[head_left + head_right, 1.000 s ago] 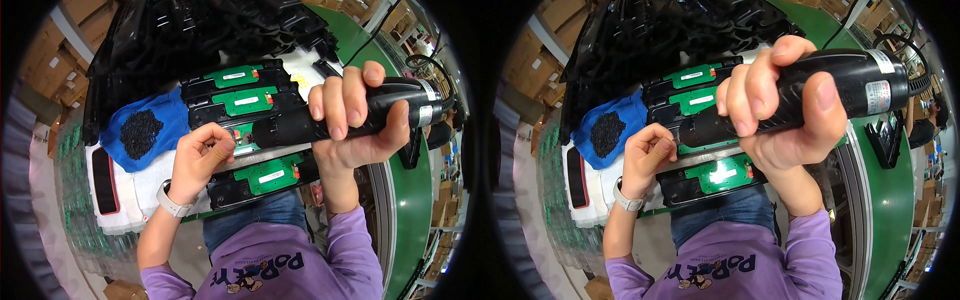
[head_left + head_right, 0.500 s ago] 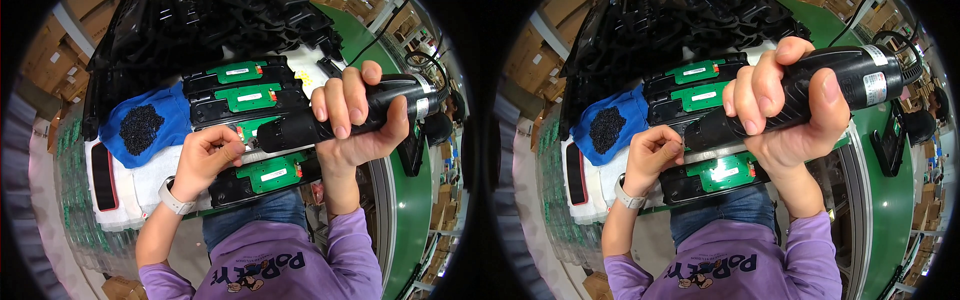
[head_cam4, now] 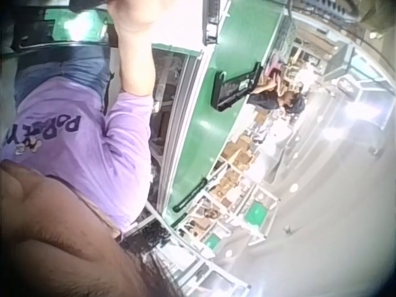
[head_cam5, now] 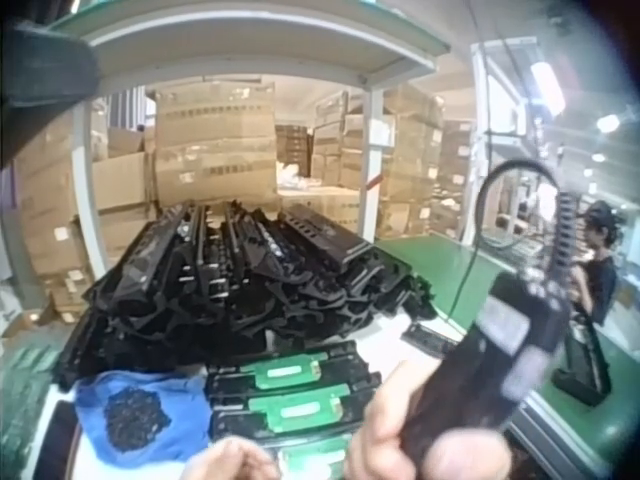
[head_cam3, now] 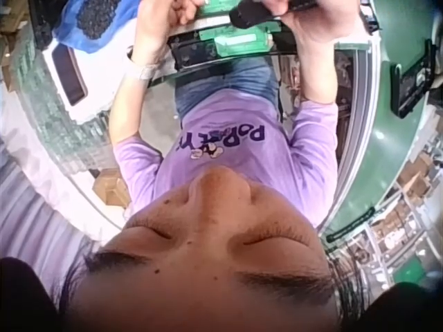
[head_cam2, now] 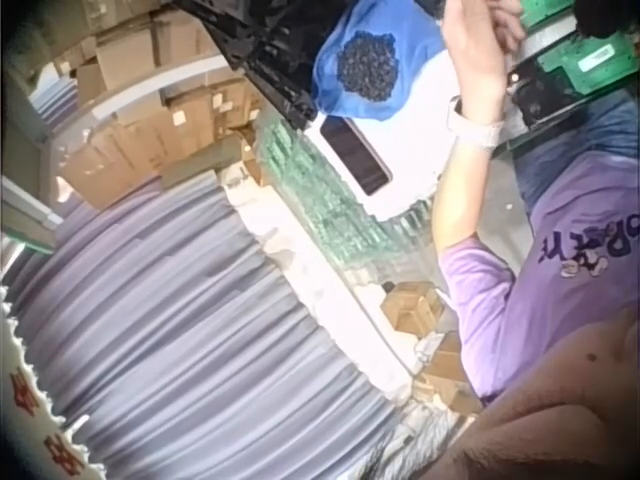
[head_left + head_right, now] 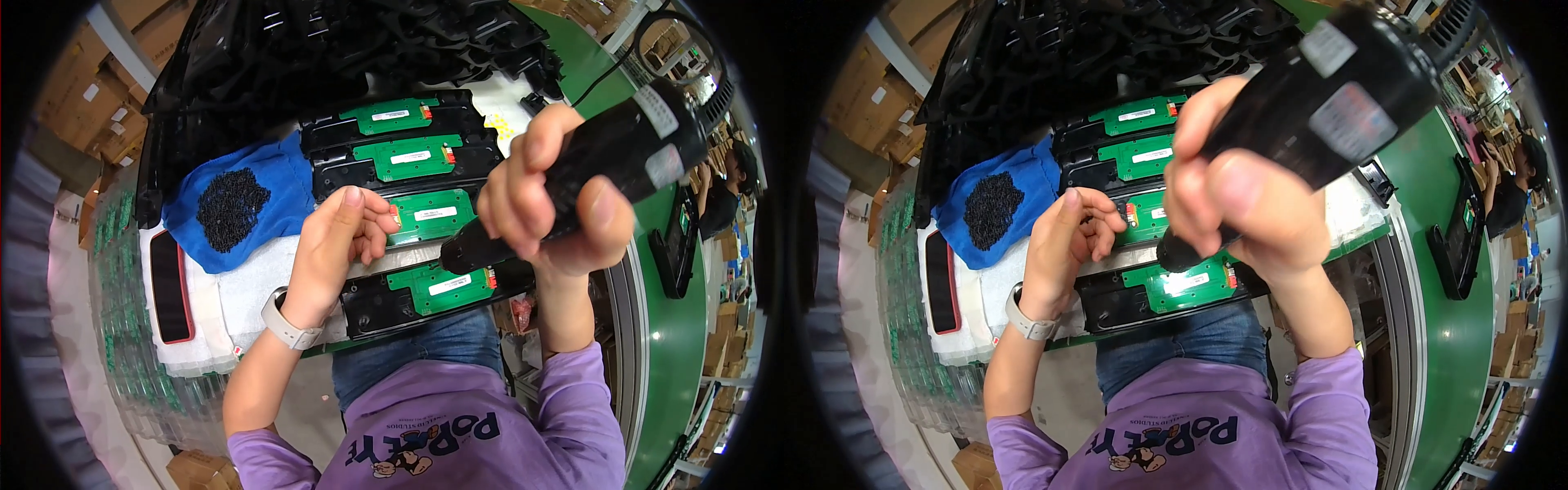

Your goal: Using an electric screwdriver to secure screws into black plastic components on a factory workbench.

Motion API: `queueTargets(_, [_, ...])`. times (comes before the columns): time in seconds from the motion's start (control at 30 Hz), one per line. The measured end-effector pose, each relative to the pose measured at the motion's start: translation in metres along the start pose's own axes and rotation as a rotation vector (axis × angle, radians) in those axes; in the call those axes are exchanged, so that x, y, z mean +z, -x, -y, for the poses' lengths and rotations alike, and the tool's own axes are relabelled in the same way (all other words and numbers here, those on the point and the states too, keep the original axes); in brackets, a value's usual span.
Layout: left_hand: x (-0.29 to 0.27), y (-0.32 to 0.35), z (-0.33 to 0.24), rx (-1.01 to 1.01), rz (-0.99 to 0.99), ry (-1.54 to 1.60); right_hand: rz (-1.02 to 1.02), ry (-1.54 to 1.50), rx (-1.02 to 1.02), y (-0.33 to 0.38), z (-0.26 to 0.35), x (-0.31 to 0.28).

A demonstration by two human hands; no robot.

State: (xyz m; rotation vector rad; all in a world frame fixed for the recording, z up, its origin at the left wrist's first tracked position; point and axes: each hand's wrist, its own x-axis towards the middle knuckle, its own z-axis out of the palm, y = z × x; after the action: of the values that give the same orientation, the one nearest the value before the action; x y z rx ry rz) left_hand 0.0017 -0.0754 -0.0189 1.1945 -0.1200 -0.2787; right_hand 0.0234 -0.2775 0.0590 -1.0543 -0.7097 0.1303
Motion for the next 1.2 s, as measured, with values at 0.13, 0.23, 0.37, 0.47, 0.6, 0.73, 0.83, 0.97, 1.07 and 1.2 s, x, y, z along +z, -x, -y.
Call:
queueTargets(0.13, [0.005,0.001,0.006,0.043,-0.045,0.002,0.000,0.039,0.034,0.001,-0.008,0.008])
queueTargets(0.23, [0.008,0.003,0.005,0.018,-0.006,0.004,-0.011,0.085,0.070,0.001,-0.009,0.008])
queueTargets(0.37, [0.008,0.004,0.006,0.011,-0.030,0.007,-0.053,0.051,0.056,0.000,-0.013,0.015])
queueTargets(0.47, [0.010,0.006,0.004,-0.005,-0.041,0.002,-0.082,0.050,0.098,-0.001,-0.017,0.022])
queueTargets(0.6, [0.010,0.005,0.003,-0.077,0.003,-0.038,-0.055,0.075,0.188,-0.002,-0.013,0.028])
queueTargets(0.73, [0.014,0.007,0.003,-0.082,-0.021,-0.063,-0.017,0.093,0.180,-0.006,-0.023,0.025])
queueTargets(0.83, [0.015,0.007,0.000,-0.100,-0.013,0.008,-0.025,0.069,0.152,-0.005,-0.022,0.025])
queueTargets(0.97, [0.013,0.006,0.007,-0.074,0.024,0.044,-0.024,0.086,0.095,0.002,-0.022,0.024])
queueTargets(1.07, [0.014,0.005,0.004,-0.058,-0.009,0.030,-0.046,0.000,0.198,-0.003,-0.011,0.022])
queueTargets(1.2, [0.013,0.006,-0.001,-0.079,-0.028,-0.030,0.050,-0.101,-0.098,-0.006,-0.007,-0.001])
